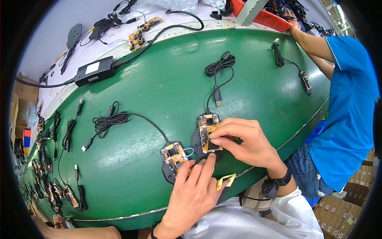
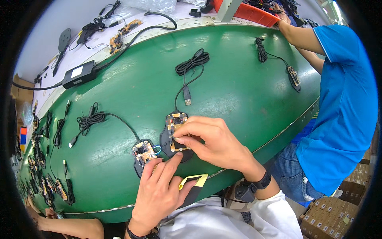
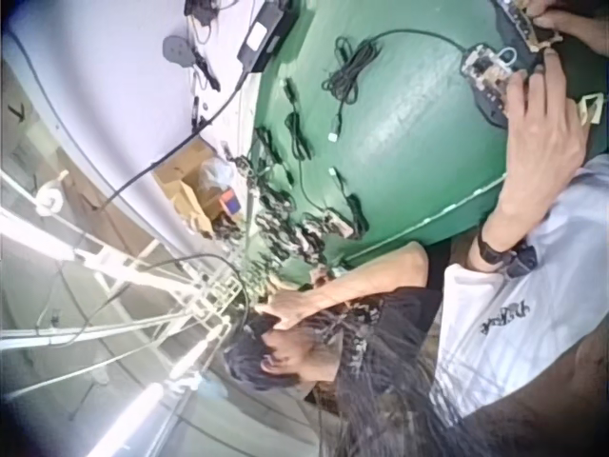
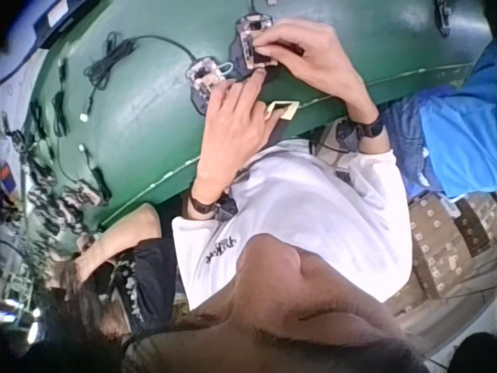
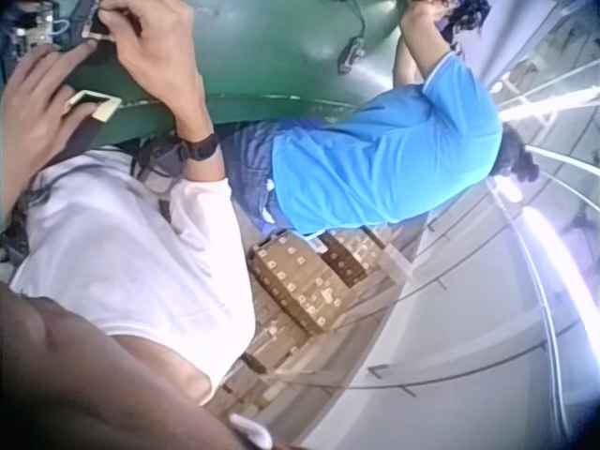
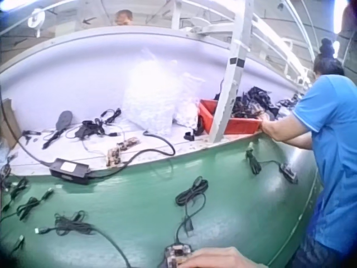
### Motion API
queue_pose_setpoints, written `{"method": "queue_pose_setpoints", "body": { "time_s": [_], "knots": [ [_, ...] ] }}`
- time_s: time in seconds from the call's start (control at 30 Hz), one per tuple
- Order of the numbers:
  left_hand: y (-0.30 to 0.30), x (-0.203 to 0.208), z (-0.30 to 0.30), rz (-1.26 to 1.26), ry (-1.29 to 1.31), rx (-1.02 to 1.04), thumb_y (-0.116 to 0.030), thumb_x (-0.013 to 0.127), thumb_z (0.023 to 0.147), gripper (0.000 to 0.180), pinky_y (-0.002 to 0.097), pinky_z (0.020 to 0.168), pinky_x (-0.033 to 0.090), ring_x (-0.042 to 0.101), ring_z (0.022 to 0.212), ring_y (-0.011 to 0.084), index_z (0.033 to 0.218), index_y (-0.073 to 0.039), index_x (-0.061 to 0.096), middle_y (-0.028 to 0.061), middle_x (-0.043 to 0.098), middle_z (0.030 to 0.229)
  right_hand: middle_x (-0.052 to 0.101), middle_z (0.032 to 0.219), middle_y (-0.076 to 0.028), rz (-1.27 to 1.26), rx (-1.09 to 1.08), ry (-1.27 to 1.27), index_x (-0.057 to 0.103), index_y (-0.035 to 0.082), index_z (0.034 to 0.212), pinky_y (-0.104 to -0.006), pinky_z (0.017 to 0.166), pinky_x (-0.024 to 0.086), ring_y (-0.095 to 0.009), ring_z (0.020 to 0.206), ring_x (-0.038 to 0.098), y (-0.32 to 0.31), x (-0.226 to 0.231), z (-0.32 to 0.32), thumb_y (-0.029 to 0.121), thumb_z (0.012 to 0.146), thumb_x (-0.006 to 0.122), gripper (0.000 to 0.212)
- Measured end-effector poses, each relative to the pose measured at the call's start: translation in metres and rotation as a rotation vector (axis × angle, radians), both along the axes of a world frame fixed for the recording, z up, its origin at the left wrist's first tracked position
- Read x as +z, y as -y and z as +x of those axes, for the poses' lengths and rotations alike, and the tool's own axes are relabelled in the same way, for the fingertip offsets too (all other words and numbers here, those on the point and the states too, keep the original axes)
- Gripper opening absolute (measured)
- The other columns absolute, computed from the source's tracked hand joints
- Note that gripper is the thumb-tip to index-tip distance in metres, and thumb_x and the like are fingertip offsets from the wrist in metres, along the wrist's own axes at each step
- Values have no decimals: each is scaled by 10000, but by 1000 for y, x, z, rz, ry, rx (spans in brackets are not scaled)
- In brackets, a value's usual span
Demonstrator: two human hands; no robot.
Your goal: The recorder is assembling computer mice by applying adhesive pads to the base and arranging internal components on an assembly line.
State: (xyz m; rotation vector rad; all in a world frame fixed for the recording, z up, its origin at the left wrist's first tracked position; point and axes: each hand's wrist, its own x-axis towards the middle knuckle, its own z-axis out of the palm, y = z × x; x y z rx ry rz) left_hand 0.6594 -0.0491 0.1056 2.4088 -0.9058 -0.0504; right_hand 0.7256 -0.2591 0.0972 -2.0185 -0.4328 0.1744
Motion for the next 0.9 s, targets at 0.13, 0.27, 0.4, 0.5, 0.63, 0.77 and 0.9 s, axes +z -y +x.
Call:
{"method": "queue_pose_setpoints", "body": {
  "time_s": [0.13,0.27,0.4,0.5,0.63,0.77,0.9],
  "knots": [
    [2,1,3,2,4,-11,-261,846,841,332,474,1015,481,641,1004,288,770,9,666,185,652,1332,723,963,-133,-7,17,14,718,-1,1063,-379,713,569,-311,834,715,3,0,3,-12,906,749,160],
    [1,2,4,11,3,-11,-258,848,836,336,474,1009,482,641,989,293,759,12,662,194,650,1338,711,947,-139,-2,36,-8,710,-3,1051,-402,717,559,-332,834,701,1,-2,4,-10,907,745,148],
    [0,2,5,7,4,-19,-257,847,837,345,469,985,484,639,965,301,754,19,656,209,644,1354,698,930,-141,-5,38,-8,704,-6,1038,-411,719,554,-334,831,691,-1,-2,4,-14,902,743,142],
    [3,2,7,13,20,-16,-269,847,838,363,465,969,478,628,962,304,754,27,654,216,633,1376,692,933,-142,-8,37,2,703,-9,1038,-416,728,555,-340,841,682,0,-3,3,-21,891,741,152],
    [6,1,8,25,-9,-17,-279,848,832,375,465,954,471,603,978,304,755,37,661,221,613,1408,683,937,-142,-29,24,43,707,-6,1032,-424,729,555,-347,849,672,1,-6,1,-27,878,739,159],
    [5,2,9,74,-55,-7,-292,813,857,373,461,969,460,563,1022,287,760,44,681,215,594,1436,673,962,-136,-102,17,158,717,12,1018,-421,725,549,-332,846,663,-4,-9,-3,-25,835,764,192],
    [6,3,9,50,-78,6,-280,843,823,376,451,947,463,560,1028,293,765,59,691,194,584,1454,618,1126,-122,-344,-109,236,751,49,1001,-397,714,531,-285,831,607,-10,8,-8,-13,784,806,232]
  ]
}}
